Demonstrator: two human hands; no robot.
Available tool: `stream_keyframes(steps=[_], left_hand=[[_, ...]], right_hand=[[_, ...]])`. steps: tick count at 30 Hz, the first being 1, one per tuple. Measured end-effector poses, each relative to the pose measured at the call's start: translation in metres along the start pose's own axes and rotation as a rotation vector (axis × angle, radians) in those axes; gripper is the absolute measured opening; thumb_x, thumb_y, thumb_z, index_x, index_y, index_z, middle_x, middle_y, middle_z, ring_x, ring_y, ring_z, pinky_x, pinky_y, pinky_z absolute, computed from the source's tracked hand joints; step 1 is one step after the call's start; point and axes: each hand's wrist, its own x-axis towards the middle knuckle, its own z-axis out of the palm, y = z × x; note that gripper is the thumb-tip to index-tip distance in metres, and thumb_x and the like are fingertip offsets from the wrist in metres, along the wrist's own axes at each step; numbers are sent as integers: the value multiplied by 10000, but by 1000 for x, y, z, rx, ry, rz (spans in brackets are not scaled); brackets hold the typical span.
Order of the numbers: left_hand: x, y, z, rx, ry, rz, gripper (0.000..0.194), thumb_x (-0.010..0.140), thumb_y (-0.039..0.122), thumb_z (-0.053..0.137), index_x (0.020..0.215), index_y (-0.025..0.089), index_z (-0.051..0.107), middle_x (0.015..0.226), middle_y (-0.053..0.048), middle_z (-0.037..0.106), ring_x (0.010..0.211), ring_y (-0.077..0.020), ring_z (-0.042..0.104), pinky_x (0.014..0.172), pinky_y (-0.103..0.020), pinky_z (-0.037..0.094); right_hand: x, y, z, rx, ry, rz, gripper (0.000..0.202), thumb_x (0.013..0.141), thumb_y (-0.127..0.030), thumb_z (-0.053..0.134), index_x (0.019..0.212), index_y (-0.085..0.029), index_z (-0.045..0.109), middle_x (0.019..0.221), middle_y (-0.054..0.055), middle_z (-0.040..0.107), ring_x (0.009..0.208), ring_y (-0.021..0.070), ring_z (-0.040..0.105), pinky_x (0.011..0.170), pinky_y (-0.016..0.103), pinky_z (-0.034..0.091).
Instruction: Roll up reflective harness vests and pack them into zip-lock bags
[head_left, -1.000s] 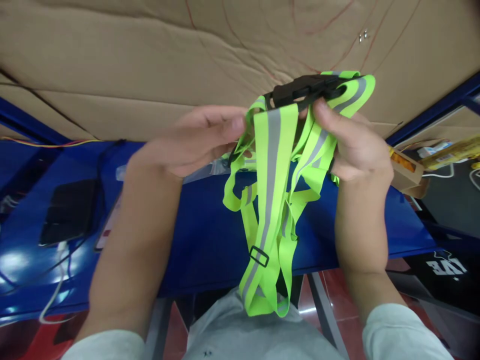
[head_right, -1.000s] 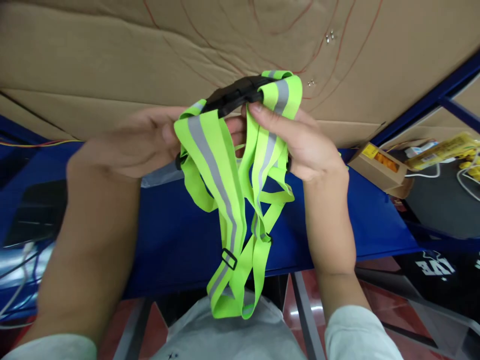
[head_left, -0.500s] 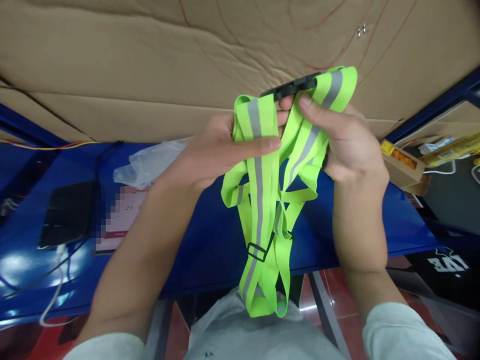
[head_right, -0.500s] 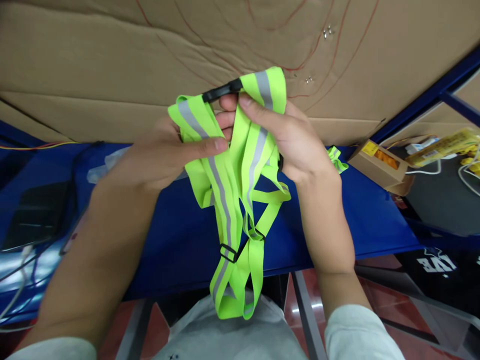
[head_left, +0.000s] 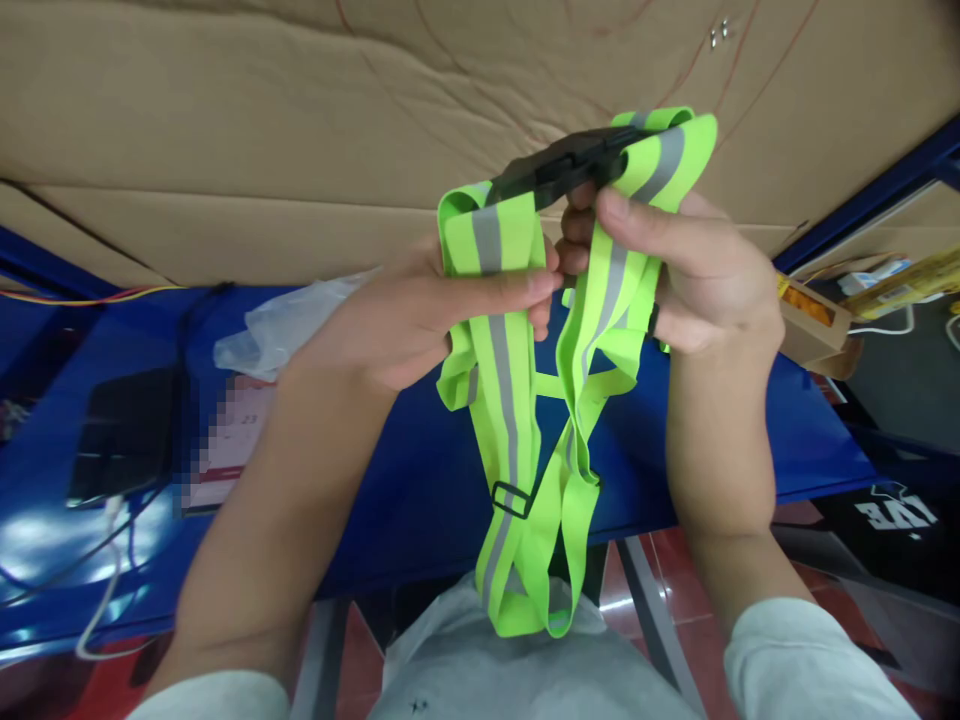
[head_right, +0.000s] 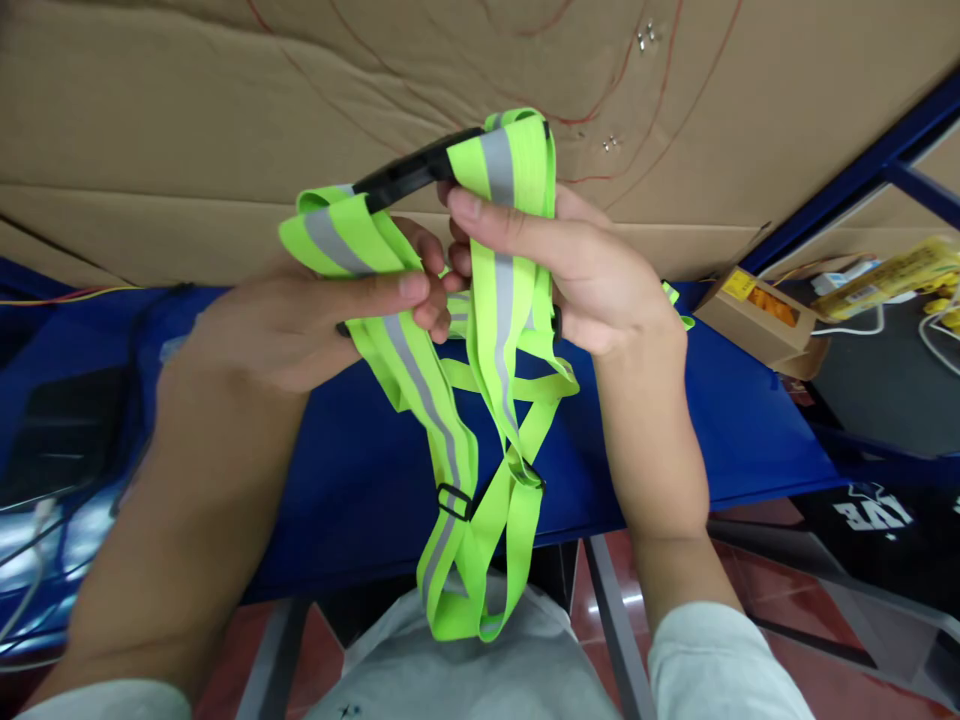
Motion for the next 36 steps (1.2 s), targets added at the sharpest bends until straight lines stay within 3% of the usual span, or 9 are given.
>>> stream_keyframes(steps=[7, 11, 15, 22, 25, 28, 30, 32, 36], left_hand=[[-1, -7, 19, 147, 227, 123, 187, 788, 272, 905, 941, 279, 796, 1107, -2, 794, 1182, -285, 701, 1054, -408, 553], [0, -9, 24, 161, 160, 136, 288, 815, 328, 883, 1089, 292, 802, 1212, -8, 794, 1382, -340, 619, 1183, -469, 512], [3, -11, 21, 190, 113, 218, 482, 839, 241, 861, 1300, 309, 740, 1349, 15, 746, 1435, -277, 601, 1235, -413, 482], [7, -19, 11, 268, 169, 213, 570, 864, 259, 823, 1414, 292, 679, 1395, -20, 727, 1378, -265, 641, 1210, -438, 509], [5, -15, 7, 298, 139, 143, 493, 872, 308, 812, 1353, 258, 716, 1389, -25, 730, 1439, -312, 585, 1208, -461, 494], [1, -11, 5, 359, 122, 65, 469, 841, 316, 839, 1288, 213, 743, 1328, -51, 759, 1446, -343, 568, 1207, -472, 487], [1, -11, 5, 337, 63, 8, 515, 806, 289, 870, 1291, 185, 728, 1318, -74, 761, 1404, -348, 602, 1183, -487, 511], [2, -15, 6, 253, -20, -50, 567, 776, 284, 898, 1296, 168, 705, 1291, -93, 765, 1329, -356, 654, 1126, -510, 552], [7, -25, 12, -41, -143, -168, 394, 774, 243, 877, 1135, 160, 742, 1144, -61, 795, 1187, -341, 742, 1024, -470, 616]], right_hand=[[3, 9, 9, -56, 99, -182, 161, 805, -440, 798, 821, -335, 677, 927, 6, 750, 1057, 277, 737, 935, 395, 636], [4, 11, 15, -190, 162, -254, 129, 880, -460, 750, 861, -335, 726, 1013, -3, 780, 1113, 249, 734, 984, 344, 645], [9, 18, 16, -377, 168, -328, 266, 954, -562, 645, 846, -328, 710, 1011, -15, 778, 1219, 247, 727, 986, 324, 638], [10, 24, 4, -508, 17, -377, 337, 1082, -409, 494, 872, -350, 750, 971, -72, 758, 1047, 171, 752, 954, 288, 625], [4, 10, -3, -649, 75, -355, 183, 996, -503, 674, 1020, -342, 758, 1263, -47, 754, 1282, 232, 688, 1050, 311, 604], [-7, -8, -5, -831, 158, -457, 466, 900, -462, 816, 1342, -392, 684, 1611, -69, 546, 1521, 249, 500, 1140, 323, 556], [-16, -16, -3, -961, 106, -436, 411, 943, -498, 767, 1335, -385, 717, 1478, -31, 666, 1385, 257, 615, 1064, 338, 582], [-21, -18, 0, -1087, 78, -385, 298, 996, -571, 665, 1155, -362, 806, 1108, 6, 800, 1028, 253, 731, 914, 358, 590], [-20, -14, 3, -1203, 222, -395, 463, 1020, -676, 522, 893, -314, 782, 798, 38, 716, 770, 246, 630, 767, 379, 511]])
